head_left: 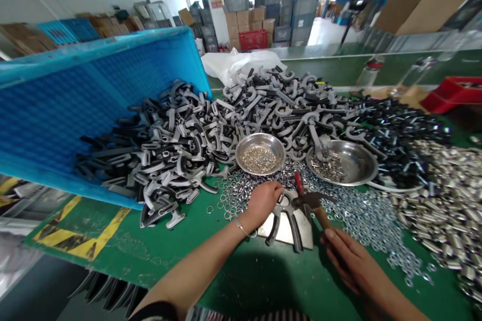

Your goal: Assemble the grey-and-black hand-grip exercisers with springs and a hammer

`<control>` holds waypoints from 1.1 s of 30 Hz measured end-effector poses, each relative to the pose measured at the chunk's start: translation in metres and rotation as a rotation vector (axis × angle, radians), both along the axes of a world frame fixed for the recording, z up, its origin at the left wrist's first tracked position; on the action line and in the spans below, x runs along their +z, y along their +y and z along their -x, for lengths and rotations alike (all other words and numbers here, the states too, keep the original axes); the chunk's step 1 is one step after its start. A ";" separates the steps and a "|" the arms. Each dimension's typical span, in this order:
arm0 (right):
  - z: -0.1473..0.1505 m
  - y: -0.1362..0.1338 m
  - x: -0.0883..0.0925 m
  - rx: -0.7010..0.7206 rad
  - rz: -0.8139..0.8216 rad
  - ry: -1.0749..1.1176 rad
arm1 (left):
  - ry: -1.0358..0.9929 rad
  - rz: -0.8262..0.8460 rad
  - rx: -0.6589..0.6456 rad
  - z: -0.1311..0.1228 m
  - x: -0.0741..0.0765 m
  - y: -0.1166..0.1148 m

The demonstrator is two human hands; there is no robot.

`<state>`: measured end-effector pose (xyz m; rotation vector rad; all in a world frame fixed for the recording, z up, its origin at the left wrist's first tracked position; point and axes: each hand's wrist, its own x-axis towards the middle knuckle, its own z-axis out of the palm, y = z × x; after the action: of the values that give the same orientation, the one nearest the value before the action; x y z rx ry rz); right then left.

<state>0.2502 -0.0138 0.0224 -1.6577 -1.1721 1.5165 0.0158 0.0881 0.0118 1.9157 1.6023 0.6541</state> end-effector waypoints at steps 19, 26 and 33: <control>0.001 -0.018 -0.007 -0.022 0.109 0.074 | 0.523 -0.342 -0.400 0.012 -0.010 0.001; -0.016 0.008 0.012 0.254 -0.063 -0.188 | 0.147 -0.226 -0.269 0.022 -0.006 -0.006; 0.000 0.051 0.078 0.436 -0.398 -0.525 | 0.203 -0.197 -0.274 0.041 0.014 -0.047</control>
<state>0.2504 0.0373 0.1000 -1.6268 -2.0739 0.9850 -0.0250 0.0414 0.0263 2.3591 1.3949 0.5325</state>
